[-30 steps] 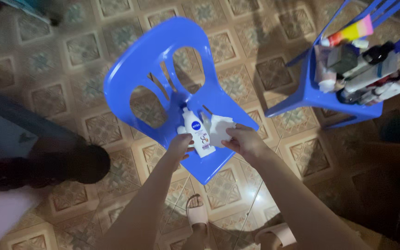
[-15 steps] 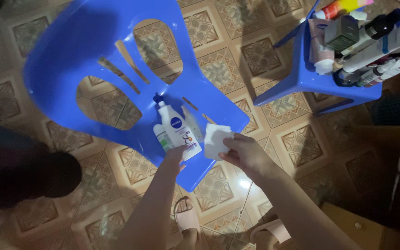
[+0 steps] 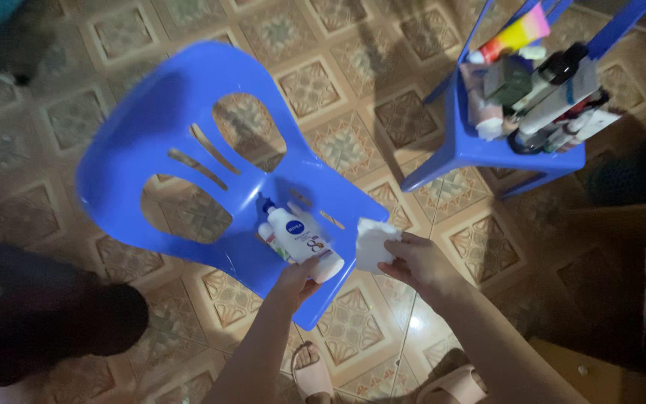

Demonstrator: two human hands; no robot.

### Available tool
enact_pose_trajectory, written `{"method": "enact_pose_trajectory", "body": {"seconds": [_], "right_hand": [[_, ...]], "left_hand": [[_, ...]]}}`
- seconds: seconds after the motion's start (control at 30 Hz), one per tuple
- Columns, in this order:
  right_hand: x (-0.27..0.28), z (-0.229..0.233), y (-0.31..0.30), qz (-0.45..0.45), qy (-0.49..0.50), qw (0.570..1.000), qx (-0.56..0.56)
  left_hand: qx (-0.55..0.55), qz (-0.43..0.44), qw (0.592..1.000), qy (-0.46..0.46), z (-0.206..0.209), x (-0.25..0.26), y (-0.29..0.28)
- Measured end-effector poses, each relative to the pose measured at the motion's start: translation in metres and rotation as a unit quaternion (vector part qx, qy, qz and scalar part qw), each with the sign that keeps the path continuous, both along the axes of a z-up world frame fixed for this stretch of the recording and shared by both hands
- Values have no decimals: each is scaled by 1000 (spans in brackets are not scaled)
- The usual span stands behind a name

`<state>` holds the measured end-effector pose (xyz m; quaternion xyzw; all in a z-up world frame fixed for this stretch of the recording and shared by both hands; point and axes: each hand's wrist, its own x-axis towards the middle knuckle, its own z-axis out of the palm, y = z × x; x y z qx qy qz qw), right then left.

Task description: The person removes small items from plastic bags and places them on a wooden vanity table. They then take various cosmetic bottles and tubes from a blue plastic chair, wipe each with a tissue, and arrange them on the vanity. The person handles lipsticks and other small containers, wiping and placing them in a neat row.

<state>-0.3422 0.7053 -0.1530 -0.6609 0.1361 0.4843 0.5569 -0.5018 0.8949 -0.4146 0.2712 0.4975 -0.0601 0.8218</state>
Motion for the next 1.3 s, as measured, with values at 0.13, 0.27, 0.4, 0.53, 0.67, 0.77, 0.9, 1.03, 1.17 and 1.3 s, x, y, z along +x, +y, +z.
{"method": "enact_pose_trajectory", "body": {"seconds": [0.13,0.27,0.4,0.53,0.67,0.77,0.9,1.03,1.17,1.3], "right_hand": [[11,13,-10,-29,-25,999,-27],[33,33,-28,-15,-145,982,-116],[55,63,-49,-88,-262,953,-123],[74,113,-68,-161,-286,942,-65],[94,177,-93,-265,-274,908,173],[105,225,-120,-303,-318,879,184],[103,280,-161,-313,-395,858,97],[89,321,-186,-331,-431,838,54],[103,345,-231,-388,-400,813,170],[124,354,-276,-435,-368,773,278]], "left_hand": [[65,-47,990,-112,94,4,6],[164,-52,980,-100,191,50,8],[223,-154,952,-142,294,104,1],[238,-193,920,-245,396,153,-39],[269,-231,888,-292,481,194,-98],[284,-209,883,-311,525,215,-144],[268,-194,861,-386,563,248,-202],[260,-177,858,-406,594,281,-245],[251,-243,841,-412,616,296,-280],[261,-301,808,-435,628,291,-311]]}}
